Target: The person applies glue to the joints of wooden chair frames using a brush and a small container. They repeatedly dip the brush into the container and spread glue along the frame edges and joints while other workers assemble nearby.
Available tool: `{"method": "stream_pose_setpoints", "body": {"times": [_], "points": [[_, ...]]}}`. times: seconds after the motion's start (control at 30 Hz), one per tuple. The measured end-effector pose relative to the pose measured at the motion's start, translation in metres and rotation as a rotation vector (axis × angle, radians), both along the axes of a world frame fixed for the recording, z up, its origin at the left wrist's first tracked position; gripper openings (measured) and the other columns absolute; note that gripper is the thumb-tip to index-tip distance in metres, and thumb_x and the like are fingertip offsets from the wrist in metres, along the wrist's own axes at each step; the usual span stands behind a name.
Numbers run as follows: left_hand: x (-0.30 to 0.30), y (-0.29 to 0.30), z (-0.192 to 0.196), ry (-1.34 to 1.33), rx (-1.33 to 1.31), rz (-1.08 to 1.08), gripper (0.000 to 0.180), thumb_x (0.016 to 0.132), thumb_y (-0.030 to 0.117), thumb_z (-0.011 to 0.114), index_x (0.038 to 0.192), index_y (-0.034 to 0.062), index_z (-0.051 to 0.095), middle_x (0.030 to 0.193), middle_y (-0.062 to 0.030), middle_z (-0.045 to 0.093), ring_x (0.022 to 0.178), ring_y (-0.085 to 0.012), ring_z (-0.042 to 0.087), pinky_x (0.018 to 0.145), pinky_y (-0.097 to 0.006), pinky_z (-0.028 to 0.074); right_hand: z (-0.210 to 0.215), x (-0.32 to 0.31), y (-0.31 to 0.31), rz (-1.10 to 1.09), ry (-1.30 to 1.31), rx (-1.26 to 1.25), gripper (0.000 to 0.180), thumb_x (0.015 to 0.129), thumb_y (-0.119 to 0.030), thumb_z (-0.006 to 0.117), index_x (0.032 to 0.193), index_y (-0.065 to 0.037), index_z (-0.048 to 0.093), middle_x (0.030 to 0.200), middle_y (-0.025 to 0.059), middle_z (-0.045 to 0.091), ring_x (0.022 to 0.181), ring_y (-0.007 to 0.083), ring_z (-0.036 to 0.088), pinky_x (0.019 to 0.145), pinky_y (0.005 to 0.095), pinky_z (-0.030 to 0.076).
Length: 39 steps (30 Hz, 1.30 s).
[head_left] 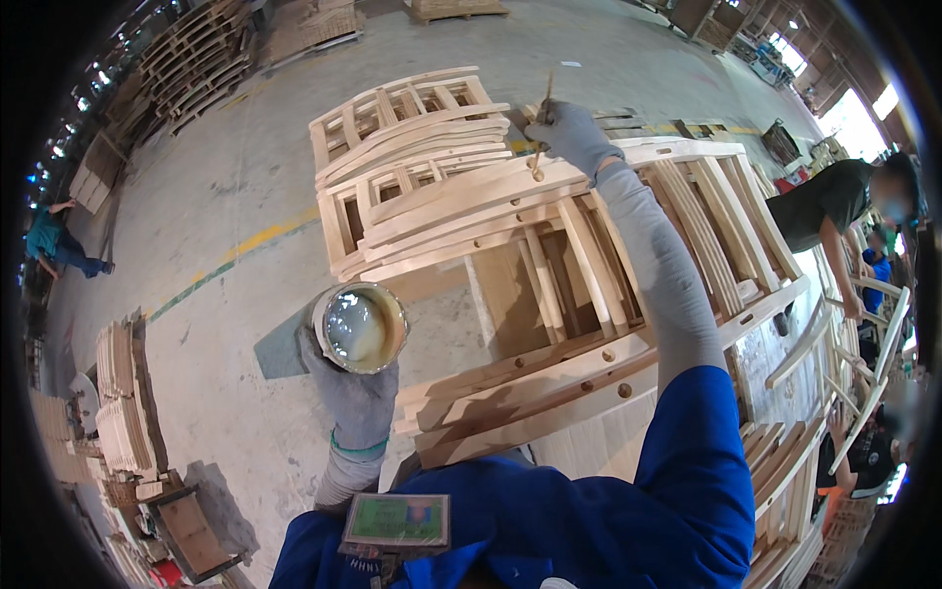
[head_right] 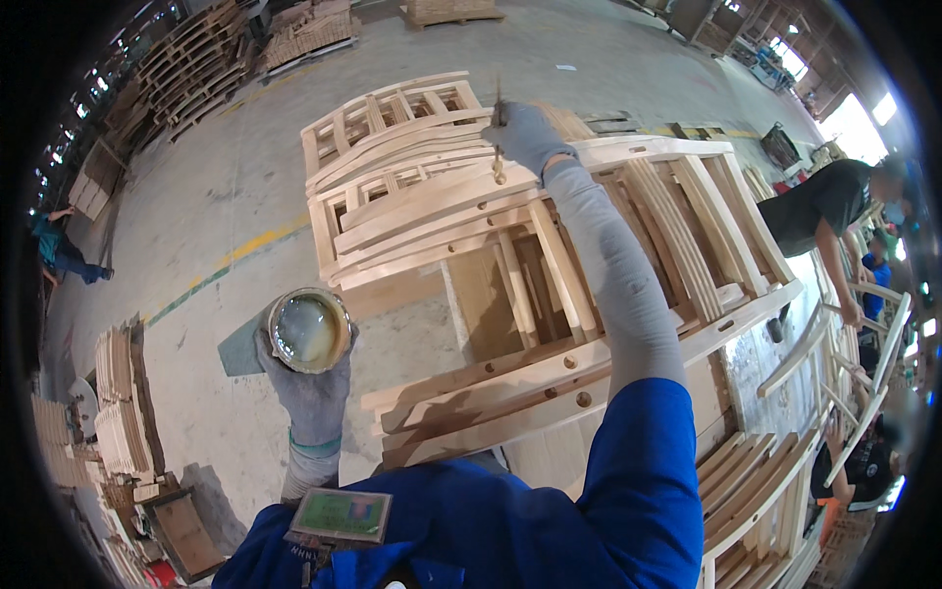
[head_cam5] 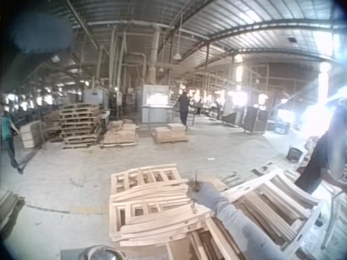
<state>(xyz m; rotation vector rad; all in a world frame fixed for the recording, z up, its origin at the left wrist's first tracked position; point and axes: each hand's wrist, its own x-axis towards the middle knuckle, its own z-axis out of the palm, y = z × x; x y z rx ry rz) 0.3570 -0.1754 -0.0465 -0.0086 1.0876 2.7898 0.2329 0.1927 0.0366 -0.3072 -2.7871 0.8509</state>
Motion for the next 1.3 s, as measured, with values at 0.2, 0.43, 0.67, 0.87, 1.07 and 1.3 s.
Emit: {"method": "stream_pose_setpoints", "body": {"times": [0.2,0.43,0.67,0.87,1.07,1.3], "points": [[0.005,0.003,0.015,0.585,-0.699,0.214,0.056,0.082,0.013,0.064,0.129,0.0096,0.033,0.124,-0.0089,0.042,0.114,-0.022,0.047,0.095,-0.037,0.043,0.028,0.058,-0.019,0.067,0.221,-0.229,0.03,0.075,-0.024,0.067,0.093,0.0,0.063,0.082,0.0136,0.066,0.078,0.0228,0.063,0.069,0.0302,0.049],[0.017,0.01,0.051,0.227,-0.012,-0.024,0.058,0.084,0.017,0.062,0.132,0.0087,0.031,0.127,-0.0078,0.04,0.121,-0.0198,0.04,0.096,-0.035,0.041,0.057,0.194,-0.168,0.297,0.374,-0.741,0.018,0.078,-0.004,0.069,0.093,-0.002,0.061,0.086,0.0086,0.067,0.073,0.0176,0.064,0.064,0.0276,0.054],[0.039,0.02,0.057,-0.002,0.354,-0.16,0.055,0.086,0.035,0.055,0.133,0.0136,0.034,0.13,-0.0056,0.039,0.122,-0.0222,0.04,0.096,-0.04,0.041,0.019,0.23,-0.204,0.174,0.557,-0.474,0.018,0.076,-0.005,0.07,0.092,-0.001,0.063,0.089,0.0108,0.066,0.074,0.0177,0.065,0.064,0.0283,0.052],[0.031,0.02,0.023,1.039,-1.229,0.79,0.086,0.071,0.013,0.077,0.133,-0.0052,0.021,0.126,-0.018,0.037,0.116,-0.0258,0.044,0.099,-0.036,0.035,-0.004,0.272,-0.204,0.519,0.725,-0.287,0.019,0.076,0.001,0.066,0.093,0.0,0.058,0.095,0.0173,0.065,0.085,0.0293,0.066,0.072,0.0344,0.054],[0.033,0.038,0.025,1.006,-0.956,0.448,0.092,0.069,0.014,0.074,0.136,-0.004,0.013,0.13,-0.019,0.029,0.121,-0.0288,0.034,0.103,-0.041,0.026,-0.007,0.284,-0.199,0.374,0.843,-0.855,0.017,0.076,0.008,0.064,0.089,0.001,0.055,0.098,0.0254,0.061,0.095,0.0333,0.062,0.084,0.042,0.05],[0.029,0.081,0.025,1.105,-0.793,0.405,0.081,0.072,0.012,0.076,0.132,-0.0061,0.023,0.121,-0.0186,0.041,0.11,-0.0282,0.048,0.094,-0.036,0.04,-0.012,0.3,-0.176,0.267,0.727,-0.498,0.014,0.08,0.0,0.06,0.091,0.005,0.054,0.095,0.0254,0.062,0.086,0.0289,0.064,0.071,0.0386,0.055]]}}
